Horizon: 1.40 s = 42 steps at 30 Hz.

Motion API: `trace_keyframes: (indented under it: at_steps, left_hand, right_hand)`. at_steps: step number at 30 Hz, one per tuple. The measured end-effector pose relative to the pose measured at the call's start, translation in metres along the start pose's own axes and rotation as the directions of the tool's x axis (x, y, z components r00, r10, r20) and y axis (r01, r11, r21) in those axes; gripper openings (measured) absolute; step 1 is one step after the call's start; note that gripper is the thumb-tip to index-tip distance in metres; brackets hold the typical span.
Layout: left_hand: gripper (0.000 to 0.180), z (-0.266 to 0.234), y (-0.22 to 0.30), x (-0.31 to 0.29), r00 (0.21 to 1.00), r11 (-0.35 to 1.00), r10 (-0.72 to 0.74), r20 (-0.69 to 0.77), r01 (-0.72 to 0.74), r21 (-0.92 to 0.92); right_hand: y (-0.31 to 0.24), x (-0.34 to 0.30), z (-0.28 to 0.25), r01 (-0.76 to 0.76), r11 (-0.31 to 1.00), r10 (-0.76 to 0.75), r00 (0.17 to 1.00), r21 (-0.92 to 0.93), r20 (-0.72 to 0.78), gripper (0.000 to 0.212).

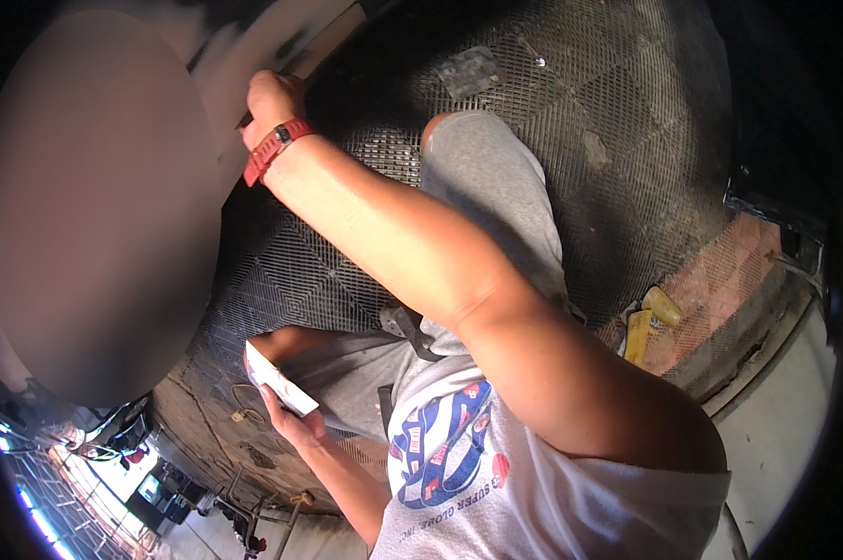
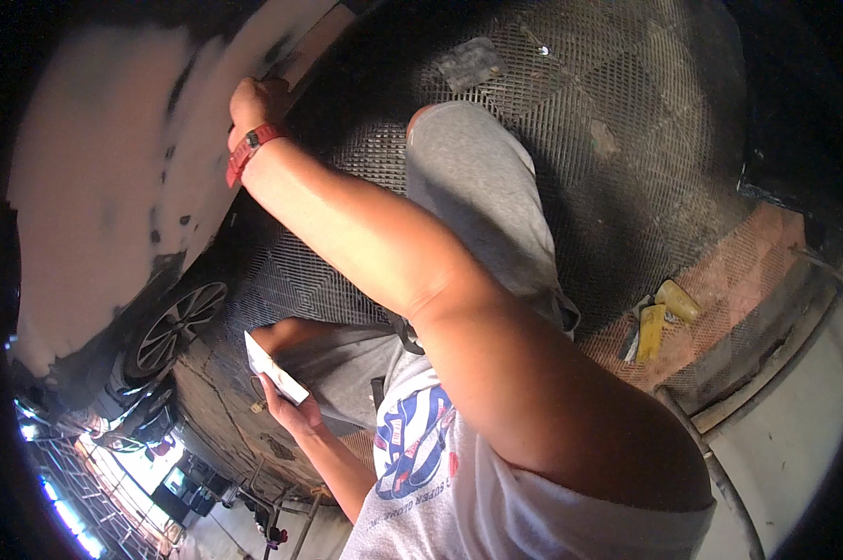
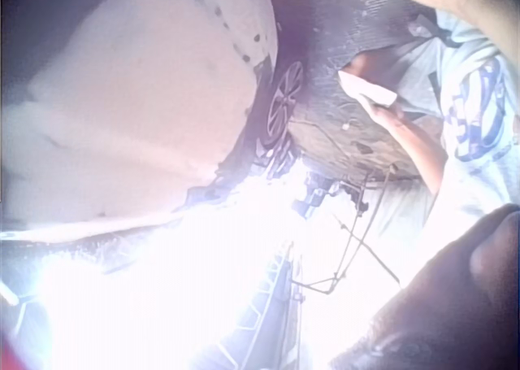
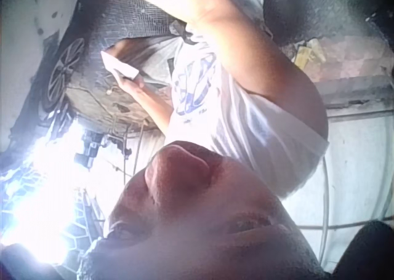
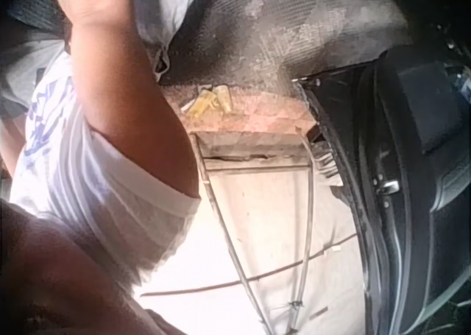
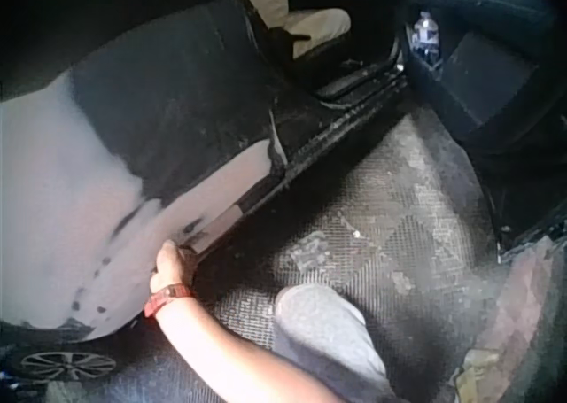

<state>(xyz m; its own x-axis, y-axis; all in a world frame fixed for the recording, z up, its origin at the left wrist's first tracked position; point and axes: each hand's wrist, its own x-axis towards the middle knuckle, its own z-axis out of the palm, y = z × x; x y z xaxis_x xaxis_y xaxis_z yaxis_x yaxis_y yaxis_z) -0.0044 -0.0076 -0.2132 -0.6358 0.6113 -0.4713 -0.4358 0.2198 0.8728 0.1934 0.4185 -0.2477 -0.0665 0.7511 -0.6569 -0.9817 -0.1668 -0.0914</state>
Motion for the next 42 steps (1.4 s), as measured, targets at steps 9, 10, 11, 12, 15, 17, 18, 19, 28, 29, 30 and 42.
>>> trace_keyframes:
  at_steps: [9,10,11,12,15,17,18,19,28,29,30,42]
  left_hand:
    - [0.054,-0.004,-0.001,0.002,0.999,1.000,-0.013,0.034,0.012,0.015]
    - [0.055,-0.009,0.001,0.006,0.999,1.000,-0.017,0.051,0.016,0.017]
    - [0.055,-0.005,0.000,0.006,0.999,1.000,-0.009,0.046,0.008,0.017]
    - [0.055,0.002,-0.001,0.003,0.999,1.000,-0.004,0.043,0.003,0.016]
    - [0.055,0.004,-0.002,0.002,1.000,1.000,0.008,0.028,-0.008,0.011]
    - [0.054,0.002,-0.001,0.002,1.000,1.000,0.007,0.025,-0.007,0.010]
    - [0.055,0.000,-0.001,0.003,1.000,1.000,0.003,0.030,-0.003,0.013]
    - [0.055,-0.002,-0.001,0.005,0.999,1.000,-0.002,0.034,0.001,0.015]
    - [0.042,0.031,0.000,-0.008,0.998,1.000,0.017,-0.059,-0.015,0.022]
    - [0.042,0.029,0.000,-0.008,0.998,1.000,0.020,-0.063,-0.018,0.022]
    - [0.042,0.025,0.001,-0.007,0.998,1.000,0.022,-0.063,-0.021,0.023]
    - [0.053,0.003,0.001,0.006,1.000,0.999,-0.019,0.025,0.018,0.031]
  right_hand:
    - [0.003,-0.033,-0.041,0.070,0.997,-0.069,0.997,-0.032,0.018,0.042]
    - [0.008,0.000,-0.061,0.040,0.998,-0.041,0.999,-0.049,-0.019,0.043]
    - [0.008,0.014,-0.073,0.019,0.999,-0.020,0.998,-0.027,-0.058,0.044]
    - [0.004,0.021,-0.082,0.001,1.000,-0.001,0.995,-0.005,-0.098,0.045]
    - [0.001,0.035,-0.091,-0.042,0.999,0.044,0.998,0.027,-0.046,0.045]
    - [0.001,0.044,-0.089,-0.052,0.997,0.053,0.998,0.058,-0.023,0.045]
    - [0.002,0.048,-0.086,-0.057,0.996,0.058,0.998,0.076,-0.012,0.046]
    - [0.003,0.053,-0.084,-0.059,0.996,0.060,0.998,0.060,-0.023,0.046]
    - [0.007,0.040,-0.059,-0.027,0.995,0.031,0.999,0.099,-0.041,0.048]
    - [0.005,0.030,-0.053,-0.042,0.995,0.045,0.998,0.094,-0.035,0.049]
    - [0.004,0.020,-0.046,-0.041,0.991,0.044,0.999,0.125,-0.025,0.050]
    - [0.000,-0.042,-0.019,0.097,0.992,-0.089,0.992,-0.086,0.089,0.034]
